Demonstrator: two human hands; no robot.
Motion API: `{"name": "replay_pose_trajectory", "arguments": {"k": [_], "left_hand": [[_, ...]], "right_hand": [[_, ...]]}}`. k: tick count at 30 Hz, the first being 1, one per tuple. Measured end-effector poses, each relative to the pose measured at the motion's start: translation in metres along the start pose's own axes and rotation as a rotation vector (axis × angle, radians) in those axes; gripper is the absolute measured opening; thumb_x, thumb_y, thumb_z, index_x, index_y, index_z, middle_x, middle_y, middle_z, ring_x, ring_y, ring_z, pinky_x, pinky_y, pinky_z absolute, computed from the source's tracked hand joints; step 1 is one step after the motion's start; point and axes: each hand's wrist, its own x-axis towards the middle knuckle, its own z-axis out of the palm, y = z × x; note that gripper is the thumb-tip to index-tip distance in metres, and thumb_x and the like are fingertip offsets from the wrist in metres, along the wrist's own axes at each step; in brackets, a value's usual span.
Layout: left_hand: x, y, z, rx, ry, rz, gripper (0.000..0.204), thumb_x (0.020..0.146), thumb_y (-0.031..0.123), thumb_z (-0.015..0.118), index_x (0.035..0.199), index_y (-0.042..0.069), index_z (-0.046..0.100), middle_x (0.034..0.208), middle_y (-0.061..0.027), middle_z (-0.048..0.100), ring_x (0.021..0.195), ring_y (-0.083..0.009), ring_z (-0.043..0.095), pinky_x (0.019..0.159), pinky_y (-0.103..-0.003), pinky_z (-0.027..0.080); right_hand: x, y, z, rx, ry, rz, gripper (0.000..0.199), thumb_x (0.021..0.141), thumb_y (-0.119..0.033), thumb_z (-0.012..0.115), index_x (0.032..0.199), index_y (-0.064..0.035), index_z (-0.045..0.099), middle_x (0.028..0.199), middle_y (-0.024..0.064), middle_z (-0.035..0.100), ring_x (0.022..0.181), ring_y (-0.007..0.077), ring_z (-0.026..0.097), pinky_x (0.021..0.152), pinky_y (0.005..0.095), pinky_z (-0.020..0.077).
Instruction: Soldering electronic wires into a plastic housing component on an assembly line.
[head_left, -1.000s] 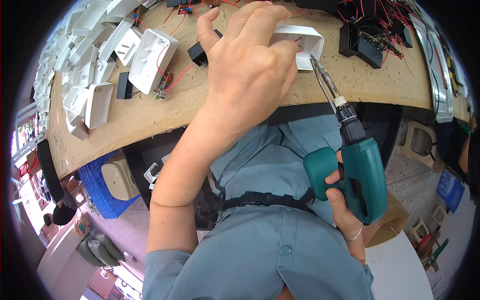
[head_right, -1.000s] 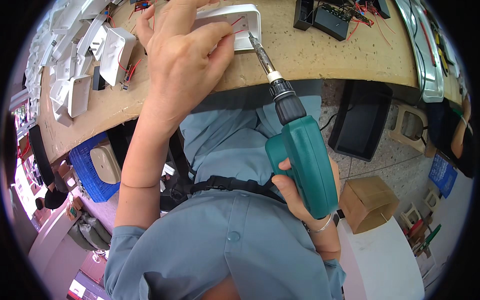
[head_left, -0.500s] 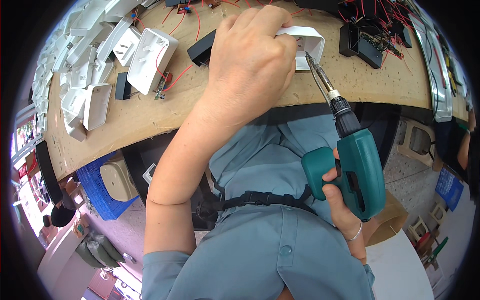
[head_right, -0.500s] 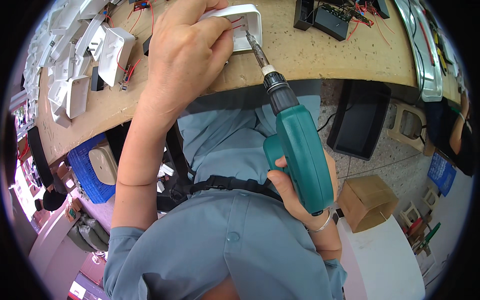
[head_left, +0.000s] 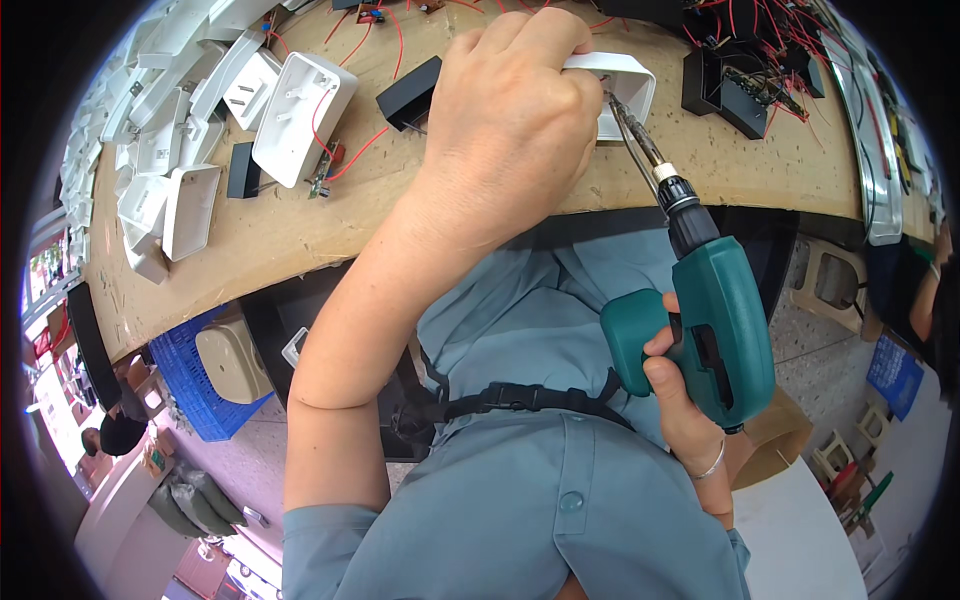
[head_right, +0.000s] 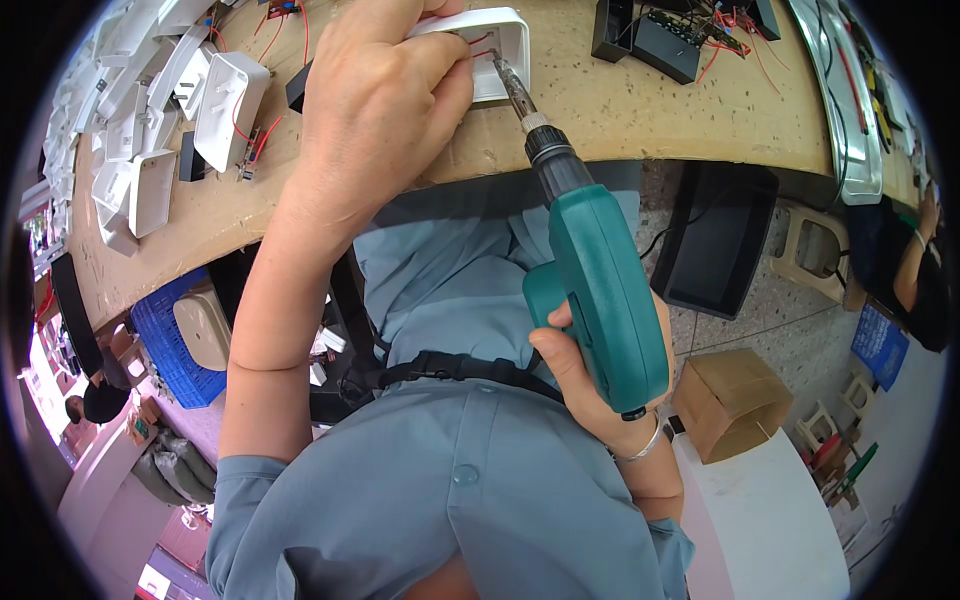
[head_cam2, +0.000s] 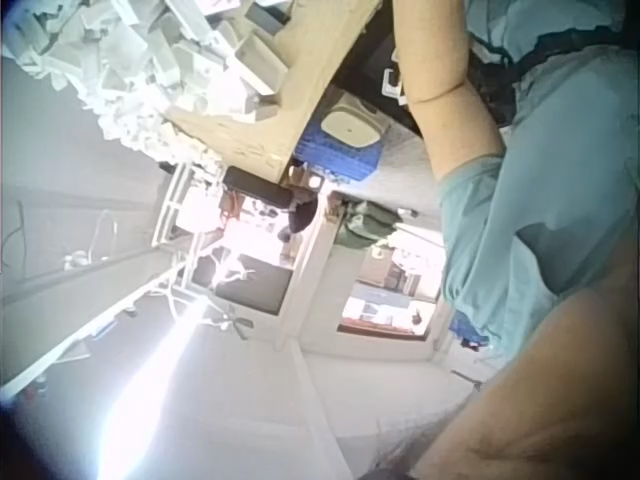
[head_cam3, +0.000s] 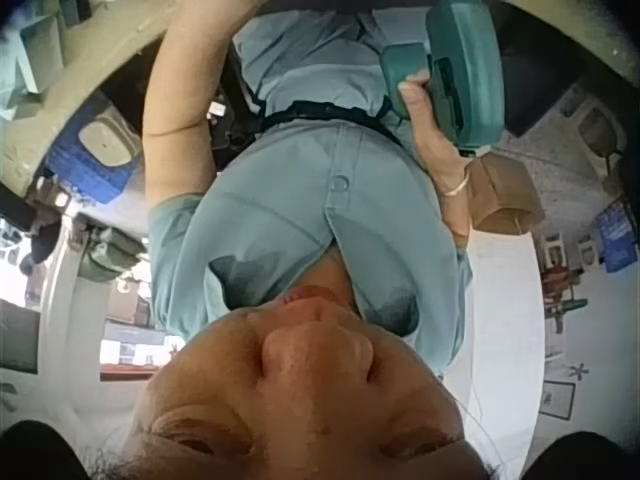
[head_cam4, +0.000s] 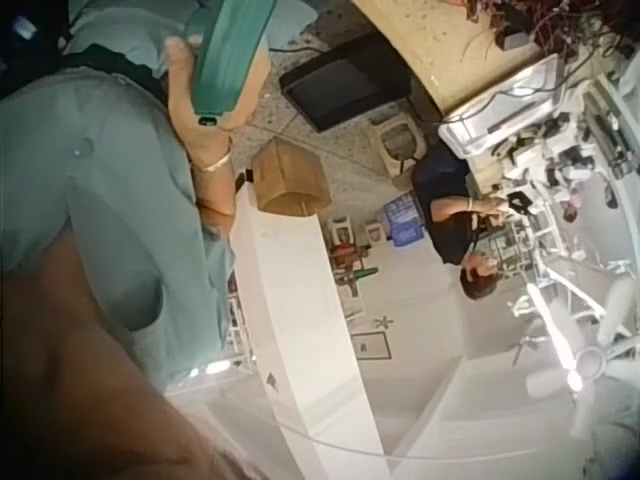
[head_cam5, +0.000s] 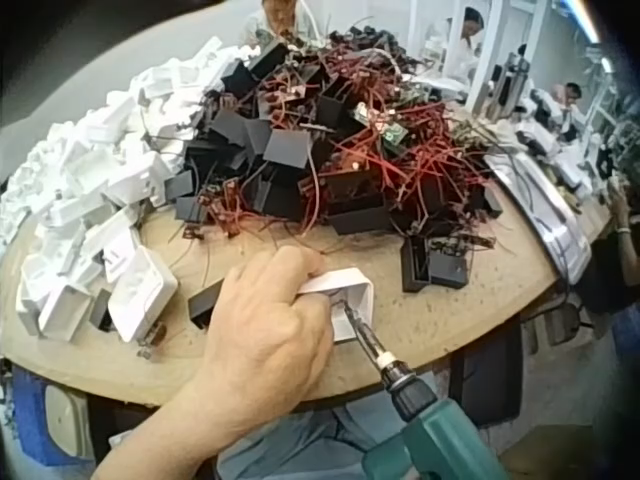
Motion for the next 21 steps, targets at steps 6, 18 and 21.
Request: {"name": "replay_pose_trajectory", "arguments": {"k": [6, 18, 21], "left_hand": [[-0.0002, 0.0018, -0.0022, -0.074, 0.006, -0.036, 0.008, 0.071, 0.004, 0.058, 0.069, -0.002, 0.055, 0.092, -0.0125, 0.054, 0.083, -0.0271, 0.051, 0.071, -0.038, 0.038], [-0.0003, 0.0026, -0.0021, -0.07, 0.003, -0.057, 0.008, 0.072, 0.004, 0.057, 0.068, -0.003, 0.055, 0.093, -0.0143, 0.054, 0.084, -0.0285, 0.052, 0.071, -0.039, 0.038], [-0.0008, 0.0025, -0.0015, -0.062, -0.002, -0.055, 0.008, 0.072, 0.004, 0.057, 0.069, -0.003, 0.055, 0.093, -0.0145, 0.054, 0.084, -0.0287, 0.052, 0.071, -0.039, 0.038]], "right_hand": [[0.0041, -0.0062, 0.0012, -0.012, 0.013, 0.032, 0.033, 0.075, -0.011, 0.079, 0.101, -0.0018, 0.061, 0.085, 0.0026, 0.062, 0.075, 0.0138, 0.059, 0.07, 0.0261, 0.046], [0.0046, -0.0041, 0.0022, -0.004, 0.007, -0.013, 0.049, 0.074, -0.009, 0.079, 0.114, 0.0029, 0.053, 0.082, 0.0041, 0.062, 0.072, 0.0118, 0.059, 0.069, 0.0247, 0.0473], [0.004, -0.0046, 0.0019, -0.035, -0.005, -0.043, 0.051, 0.075, -0.009, 0.079, 0.116, 0.0036, 0.052, 0.086, 0.0052, 0.062, 0.073, 0.0117, 0.06, 0.07, 0.0253, 0.0482]]}}
